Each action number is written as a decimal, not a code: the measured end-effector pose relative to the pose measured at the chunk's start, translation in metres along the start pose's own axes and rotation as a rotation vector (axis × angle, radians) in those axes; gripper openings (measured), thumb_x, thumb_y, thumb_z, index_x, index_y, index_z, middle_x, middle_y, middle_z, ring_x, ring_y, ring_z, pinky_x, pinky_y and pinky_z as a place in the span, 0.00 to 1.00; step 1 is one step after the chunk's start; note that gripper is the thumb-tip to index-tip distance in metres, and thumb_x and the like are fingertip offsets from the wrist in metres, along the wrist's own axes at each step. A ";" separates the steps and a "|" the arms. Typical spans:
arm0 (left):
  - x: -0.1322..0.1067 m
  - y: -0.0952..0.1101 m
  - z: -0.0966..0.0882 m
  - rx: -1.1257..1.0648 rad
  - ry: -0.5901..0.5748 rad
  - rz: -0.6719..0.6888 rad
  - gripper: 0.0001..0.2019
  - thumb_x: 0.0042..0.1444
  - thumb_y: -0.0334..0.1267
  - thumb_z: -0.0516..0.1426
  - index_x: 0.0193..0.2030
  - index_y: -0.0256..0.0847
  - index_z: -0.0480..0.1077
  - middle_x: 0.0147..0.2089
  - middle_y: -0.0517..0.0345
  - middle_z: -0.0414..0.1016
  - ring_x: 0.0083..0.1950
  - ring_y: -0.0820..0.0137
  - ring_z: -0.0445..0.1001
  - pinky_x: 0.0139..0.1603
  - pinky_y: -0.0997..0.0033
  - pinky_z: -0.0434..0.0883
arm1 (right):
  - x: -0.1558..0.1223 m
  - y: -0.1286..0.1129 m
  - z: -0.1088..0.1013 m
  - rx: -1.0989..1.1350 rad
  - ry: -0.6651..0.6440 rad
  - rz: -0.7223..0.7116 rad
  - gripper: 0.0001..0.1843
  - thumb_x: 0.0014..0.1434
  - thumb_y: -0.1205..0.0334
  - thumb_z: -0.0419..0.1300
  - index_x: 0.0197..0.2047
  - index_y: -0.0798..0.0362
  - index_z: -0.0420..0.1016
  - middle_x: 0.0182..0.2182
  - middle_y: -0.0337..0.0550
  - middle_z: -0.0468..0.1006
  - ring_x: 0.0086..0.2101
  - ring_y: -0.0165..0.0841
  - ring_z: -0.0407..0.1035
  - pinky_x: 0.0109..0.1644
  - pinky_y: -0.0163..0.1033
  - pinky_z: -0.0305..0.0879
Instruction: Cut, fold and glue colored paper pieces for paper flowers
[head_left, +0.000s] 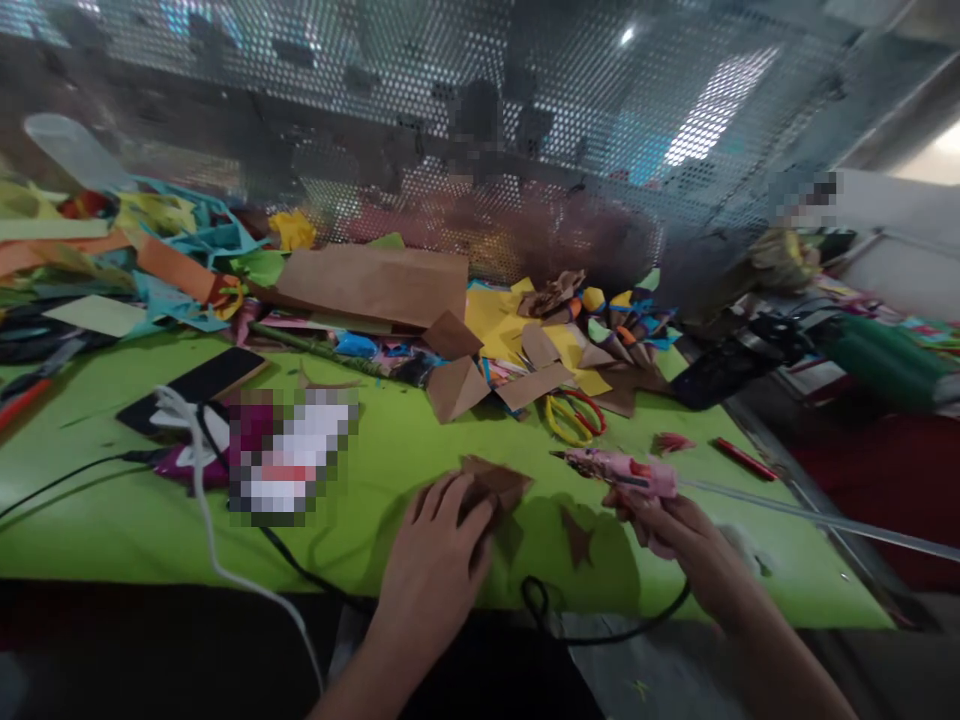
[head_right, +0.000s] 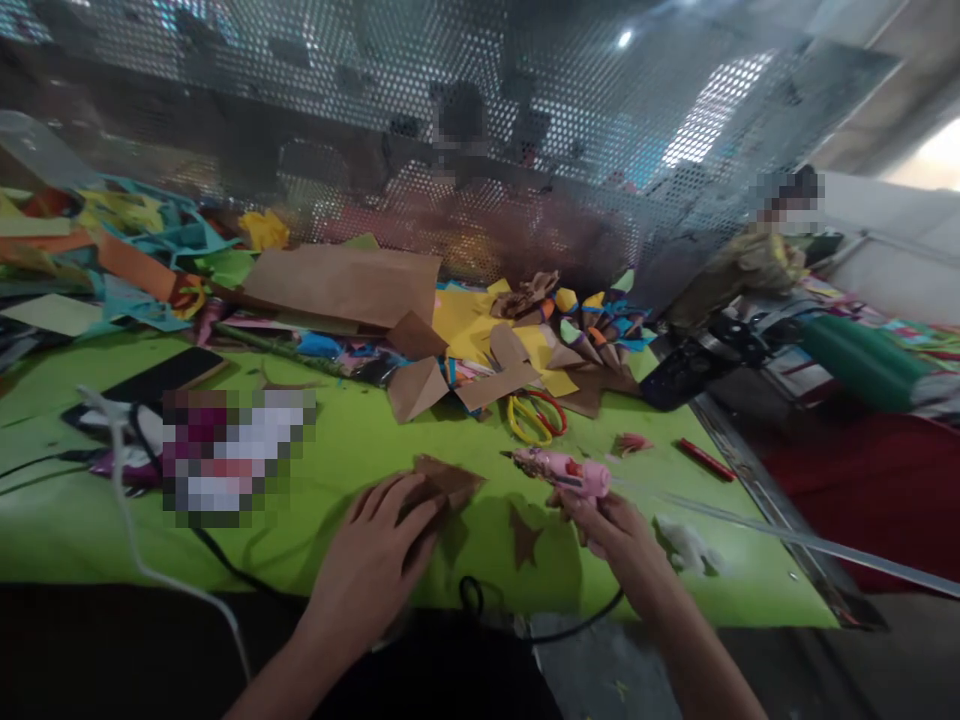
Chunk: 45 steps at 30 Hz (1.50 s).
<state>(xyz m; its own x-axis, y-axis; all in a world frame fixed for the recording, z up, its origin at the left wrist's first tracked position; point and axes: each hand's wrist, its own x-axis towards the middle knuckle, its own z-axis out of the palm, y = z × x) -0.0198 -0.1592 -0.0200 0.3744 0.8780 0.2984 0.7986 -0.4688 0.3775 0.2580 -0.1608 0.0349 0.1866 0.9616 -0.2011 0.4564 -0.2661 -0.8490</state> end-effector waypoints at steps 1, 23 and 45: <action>0.000 -0.001 0.000 0.000 0.005 0.001 0.15 0.62 0.34 0.55 0.55 0.49 0.70 0.60 0.52 0.68 0.62 0.55 0.65 0.60 0.46 0.66 | 0.003 -0.001 -0.002 0.054 0.031 -0.002 0.30 0.49 0.33 0.62 0.32 0.56 0.78 0.21 0.40 0.72 0.22 0.30 0.60 0.24 0.35 0.55; 0.008 -0.024 0.003 0.044 0.121 -0.107 0.27 0.59 0.37 0.56 0.65 0.38 0.58 0.59 0.43 0.72 0.60 0.53 0.69 0.57 0.49 0.68 | 0.084 0.035 -0.063 -0.235 0.329 0.116 0.26 0.54 0.37 0.58 0.27 0.53 0.79 0.24 0.49 0.80 0.29 0.44 0.74 0.33 0.43 0.64; 0.019 -0.010 -0.011 0.000 0.019 -0.170 0.11 0.59 0.29 0.57 0.46 0.47 0.71 0.50 0.54 0.68 0.48 0.61 0.70 0.48 0.57 0.69 | 0.063 -0.038 0.049 -0.301 -0.193 -0.589 0.14 0.65 0.57 0.53 0.47 0.49 0.78 0.46 0.47 0.81 0.47 0.41 0.73 0.53 0.46 0.67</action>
<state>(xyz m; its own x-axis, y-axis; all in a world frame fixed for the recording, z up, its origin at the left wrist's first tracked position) -0.0261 -0.1391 -0.0084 0.2247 0.9426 0.2470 0.8499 -0.3136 0.4236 0.2092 -0.0869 0.0305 -0.3122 0.9388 0.1455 0.6611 0.3247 -0.6764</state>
